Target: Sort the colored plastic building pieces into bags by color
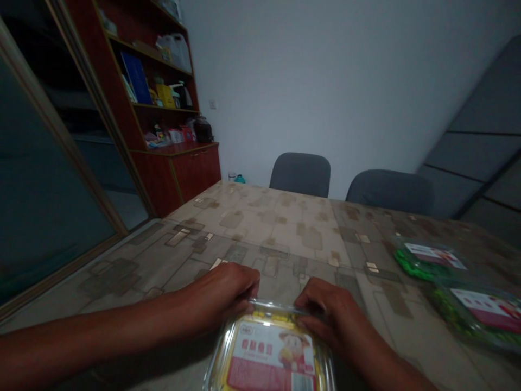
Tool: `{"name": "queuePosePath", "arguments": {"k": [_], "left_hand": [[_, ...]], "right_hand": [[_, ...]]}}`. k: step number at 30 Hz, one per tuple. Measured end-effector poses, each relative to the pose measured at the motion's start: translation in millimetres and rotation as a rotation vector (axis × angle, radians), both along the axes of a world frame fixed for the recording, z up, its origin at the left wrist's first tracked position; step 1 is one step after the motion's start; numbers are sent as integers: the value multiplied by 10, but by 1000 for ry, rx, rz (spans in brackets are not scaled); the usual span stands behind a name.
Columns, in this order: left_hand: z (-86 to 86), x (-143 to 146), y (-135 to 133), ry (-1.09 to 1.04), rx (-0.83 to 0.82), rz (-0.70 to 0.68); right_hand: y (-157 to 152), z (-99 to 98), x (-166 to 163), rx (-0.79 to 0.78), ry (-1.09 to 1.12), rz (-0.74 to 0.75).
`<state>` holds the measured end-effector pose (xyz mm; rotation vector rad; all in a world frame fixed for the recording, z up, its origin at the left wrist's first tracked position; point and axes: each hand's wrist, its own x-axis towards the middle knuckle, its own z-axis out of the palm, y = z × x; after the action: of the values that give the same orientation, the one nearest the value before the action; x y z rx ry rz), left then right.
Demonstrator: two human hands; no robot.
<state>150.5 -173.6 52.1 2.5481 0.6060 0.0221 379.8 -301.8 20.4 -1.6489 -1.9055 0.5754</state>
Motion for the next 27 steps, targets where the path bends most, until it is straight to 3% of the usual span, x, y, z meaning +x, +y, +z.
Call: {"name": "queuePosePath", "arguments": {"k": [7,15,23,27], "left_hand": [[90,109,51,49,0,-42],[239,298,149,144,-133,-46],[222,373,254,147,-149,-77],[203,313,325,170,-297,-14]], "right_hand": [[6,79,40,-74,-5,-35],[-26,90,95,-220,54,27],[31,43,123,-230,-32,1],[63,6,138,-222,37,2]]}}
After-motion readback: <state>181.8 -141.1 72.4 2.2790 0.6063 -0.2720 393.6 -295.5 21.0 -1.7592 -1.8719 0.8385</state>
